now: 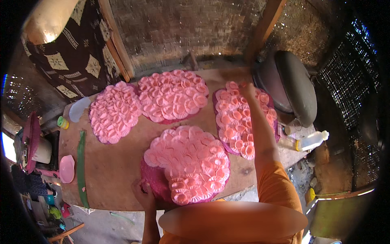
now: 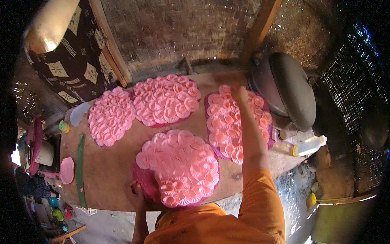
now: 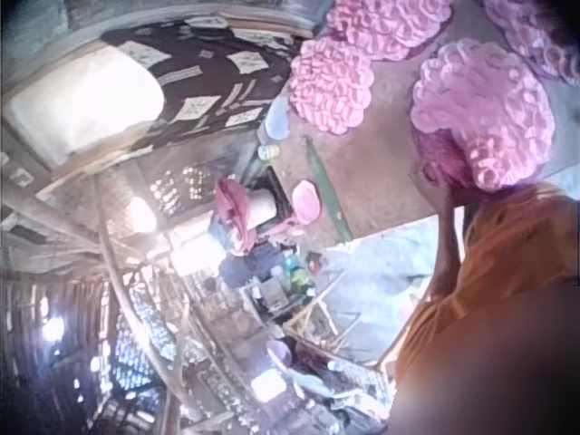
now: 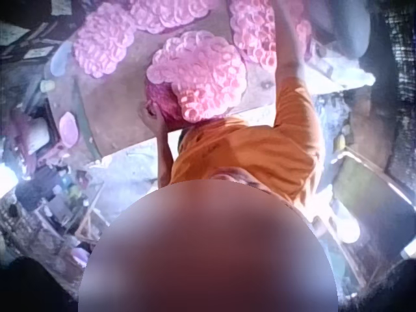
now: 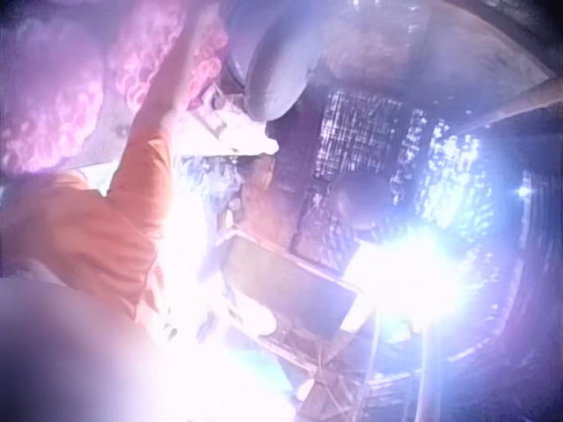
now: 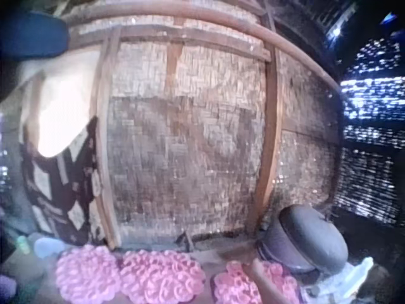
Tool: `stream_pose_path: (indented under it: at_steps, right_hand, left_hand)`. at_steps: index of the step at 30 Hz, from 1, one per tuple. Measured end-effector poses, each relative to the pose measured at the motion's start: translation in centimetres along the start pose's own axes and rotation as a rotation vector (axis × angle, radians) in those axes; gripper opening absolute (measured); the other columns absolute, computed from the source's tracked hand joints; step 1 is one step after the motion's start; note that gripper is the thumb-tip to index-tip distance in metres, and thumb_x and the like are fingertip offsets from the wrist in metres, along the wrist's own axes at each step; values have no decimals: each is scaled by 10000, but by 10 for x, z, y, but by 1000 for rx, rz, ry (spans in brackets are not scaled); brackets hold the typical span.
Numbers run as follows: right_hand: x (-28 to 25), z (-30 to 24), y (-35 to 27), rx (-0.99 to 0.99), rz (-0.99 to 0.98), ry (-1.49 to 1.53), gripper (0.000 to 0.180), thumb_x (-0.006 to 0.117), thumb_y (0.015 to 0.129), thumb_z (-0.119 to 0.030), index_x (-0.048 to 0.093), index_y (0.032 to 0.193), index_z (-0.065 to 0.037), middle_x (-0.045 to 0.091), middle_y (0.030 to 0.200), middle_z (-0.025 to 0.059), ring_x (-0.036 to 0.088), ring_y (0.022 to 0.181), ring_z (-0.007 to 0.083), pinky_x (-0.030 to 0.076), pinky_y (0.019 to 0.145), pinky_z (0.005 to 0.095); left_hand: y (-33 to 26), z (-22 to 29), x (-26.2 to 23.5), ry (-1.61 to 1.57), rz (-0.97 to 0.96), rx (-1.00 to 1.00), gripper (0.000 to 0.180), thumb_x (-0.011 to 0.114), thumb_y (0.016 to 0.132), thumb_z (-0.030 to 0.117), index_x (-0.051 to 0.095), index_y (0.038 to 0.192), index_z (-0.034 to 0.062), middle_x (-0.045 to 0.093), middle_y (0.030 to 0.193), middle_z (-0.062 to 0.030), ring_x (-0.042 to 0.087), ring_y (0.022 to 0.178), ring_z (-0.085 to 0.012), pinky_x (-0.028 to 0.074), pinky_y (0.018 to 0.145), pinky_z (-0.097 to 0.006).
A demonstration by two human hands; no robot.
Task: The person arranges pink petal-shaped items onto circular pink mats on a wooden table, placing them one by one in concentric patterns. The person briefly moves a green leaf and a pink bowl, then returns to arranging petals. The person also briefly walks away and returns to the table.
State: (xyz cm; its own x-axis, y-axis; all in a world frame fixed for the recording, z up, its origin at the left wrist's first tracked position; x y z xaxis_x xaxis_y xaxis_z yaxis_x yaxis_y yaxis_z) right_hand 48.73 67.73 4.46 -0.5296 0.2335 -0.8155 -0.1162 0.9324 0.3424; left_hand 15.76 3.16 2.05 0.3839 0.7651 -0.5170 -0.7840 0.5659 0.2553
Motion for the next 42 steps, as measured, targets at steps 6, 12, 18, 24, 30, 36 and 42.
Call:
stream_pose_path:
  at_steps: [6, 12, 18, 24, 30, 36, 42]
  right_hand:
    - [49, 7, 15, 233, -195, -302, 554, 610, 890, -508, 660, 1299, -138, 605, 1383, 167, 574, 1264, 355, 409, 1094, 508]
    - [-4, -70, 0, -104, 147, -235, 357, 674, 848, -304, 690, 1130, -86, 677, 1138, 124, 615, 1100, 329, 435, 982, 498]
    - [-64, -203, -126, -527, 32, 287, 182, 725, 771, -133, 670, 937, -84, 664, 973, 98, 626, 932, 330, 436, 850, 504]
    - [-69, -301, -301, -718, -265, 304, 187, 774, 766, -156, 665, 905, -93, 687, 894, 64, 639, 880, 287, 415, 874, 461]
    - [-35, -339, -381, -659, -467, 315, 183, 754, 776, -197, 675, 921, -116, 669, 858, 46, 623, 882, 281, 401, 863, 450]
    - [-14, -352, -403, -693, -411, 88, 159, 717, 792, -218, 684, 919, -128, 658, 900, 52, 613, 923, 287, 422, 835, 459]
    - [-48, -336, -407, -663, -237, 145, 237, 785, 798, -276, 724, 999, -167, 631, 1021, 63, 598, 985, 280, 443, 882, 463]
  left_hand:
    - [6, 14, -4, 3, 45, 78, 187, 669, 880, 80, 621, 1047, 9, 596, 1114, -190, 574, 1077, -359, 449, 977, -456]
    - [4, 6, -3, 60, 32, 41, 166, 658, 878, 57, 625, 1035, 14, 618, 1085, -180, 580, 1062, -356, 463, 956, -447]
    - [3, 5, -5, 57, 50, 54, 174, 665, 895, 44, 618, 1061, 22, 635, 1066, -168, 609, 1025, -339, 505, 900, -428]
    - [-6, -13, -3, -136, 77, -42, 182, 660, 934, 60, 619, 1109, 27, 633, 1092, -137, 617, 1013, -261, 513, 887, -380]
    - [-3, -16, -3, -339, 89, 1, 192, 651, 929, 30, 610, 1116, 27, 595, 1139, -130, 607, 980, -242, 512, 877, -351]
    - [2, -8, -7, -360, 1, -54, 196, 657, 915, 19, 617, 1107, 24, 603, 1115, -118, 613, 952, -214, 516, 848, -332]
    - [6, 2, -5, -402, -184, 129, 262, 681, 905, 30, 614, 1157, 15, 605, 1112, -136, 614, 994, -242, 511, 872, -356]
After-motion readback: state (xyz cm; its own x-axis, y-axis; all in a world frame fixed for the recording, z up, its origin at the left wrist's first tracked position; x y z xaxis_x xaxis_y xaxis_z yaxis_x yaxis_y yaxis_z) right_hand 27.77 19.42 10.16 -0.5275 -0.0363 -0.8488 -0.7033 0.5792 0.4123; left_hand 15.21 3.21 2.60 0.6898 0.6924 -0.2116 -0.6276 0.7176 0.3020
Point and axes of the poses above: each hand's wrist, its own y-axis towards the middle knuckle, its own x-axis out of the palm, z = x × y, the point moved 9 cm from there along y, towards the middle knuckle
